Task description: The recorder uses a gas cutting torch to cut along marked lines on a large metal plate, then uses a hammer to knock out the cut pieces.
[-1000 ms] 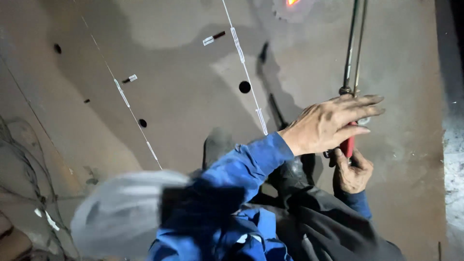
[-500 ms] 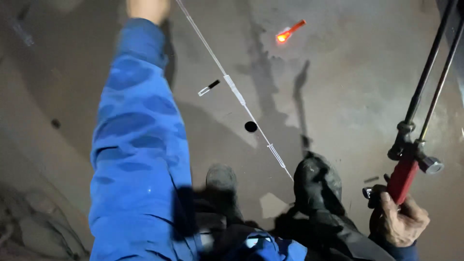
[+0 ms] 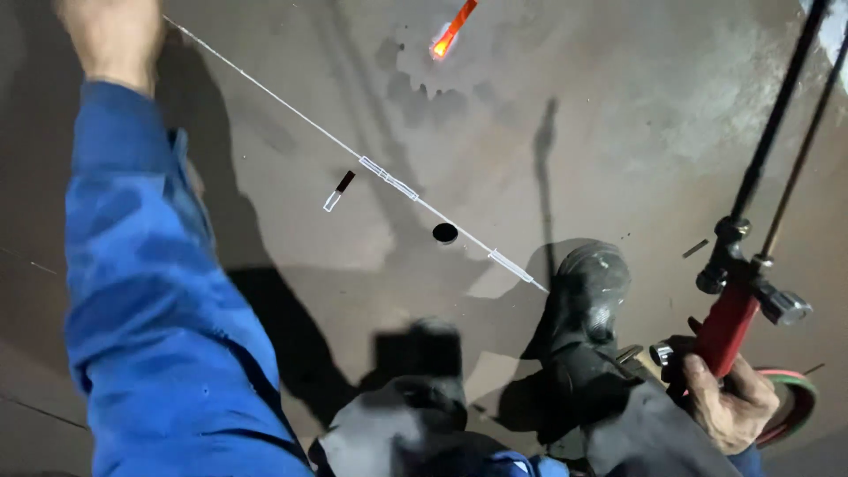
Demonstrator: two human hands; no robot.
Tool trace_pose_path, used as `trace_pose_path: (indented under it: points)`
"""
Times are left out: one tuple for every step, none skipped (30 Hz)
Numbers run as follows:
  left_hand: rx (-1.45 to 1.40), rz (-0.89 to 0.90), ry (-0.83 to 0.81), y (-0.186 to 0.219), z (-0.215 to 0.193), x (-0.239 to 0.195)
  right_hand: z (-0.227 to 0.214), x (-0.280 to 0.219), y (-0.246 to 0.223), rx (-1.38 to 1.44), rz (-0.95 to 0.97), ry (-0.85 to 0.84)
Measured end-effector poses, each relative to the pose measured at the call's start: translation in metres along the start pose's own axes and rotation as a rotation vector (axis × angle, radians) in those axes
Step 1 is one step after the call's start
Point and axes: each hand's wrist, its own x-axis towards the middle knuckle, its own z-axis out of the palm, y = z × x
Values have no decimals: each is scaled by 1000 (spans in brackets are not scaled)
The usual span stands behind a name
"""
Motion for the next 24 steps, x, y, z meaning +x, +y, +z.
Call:
trace_pose_path:
  points:
    - [-25,-21,14,-20,-2,-3,3,-5,-4,60,-42,-6]
    - [-21,-21,3,-70,-11,-36,4,-7,-6,64,-31,-8]
    - [4,-97,89,-115,-9,-59,7,-3,-7,83,69,-19]
    - [23,-167,179,-158,2,-75,12,-3,-9,105,168,-33]
    - [9,-162,186,-75,3,-97,16,-9,-7,99,159,-21]
    - [-173,-383,165,35,15,-118,20,-17,-7,87,118,-16]
    - [-366,-600,123,175,18,-130,21,-20,-6,79,84,-21]
    - [-370,-600,125,181,24,-161,23,-23,-13,75,80,-19]
    - [-230,-485,17,187,29,-190,24,-23,-19,30,79,-17]
    - [-87,-369,-89,194,34,-219,25,-24,-25,-16,77,-14]
    - [-94,-366,-74,206,38,-233,27,-23,-32,-19,62,-11]
    - [-206,-449,-173,218,42,-247,29,-22,-38,8,12,-9]
    - [-316,-533,-283,231,45,-263,29,-26,-45,35,-28,-11]
    - [-321,-534,-278,237,45,-269,29,-30,-50,31,-34,-11]
    - [-256,-434,-304,243,46,-272,30,-32,-53,75,-53,-7]
    - [-190,-335,-328,251,49,-274,30,-32,-55,120,-72,-4]
    - [-188,-327,-324,248,52,-274,31,-32,-56,125,-78,1]
    - [-152,-322,-336,245,57,-272,31,-30,-56,155,-116,-2]
    - [-109,-321,-357,242,59,-275,31,-34,-56,190,-144,-9]
    - [-101,-319,-362,243,59,-271,30,-37,-54,198,-139,-8]
    - [-84,-356,-369,244,59,-265,31,-37,-52,252,-142,12]
    - [-67,-394,-375,243,60,-259,32,-37,-50,307,-145,32]
    - [-69,-385,-370,240,60,-259,30,-34,-47,308,-153,39]
    - [-78,-429,-398,235,61,-258,29,-31,-43,270,-188,21]
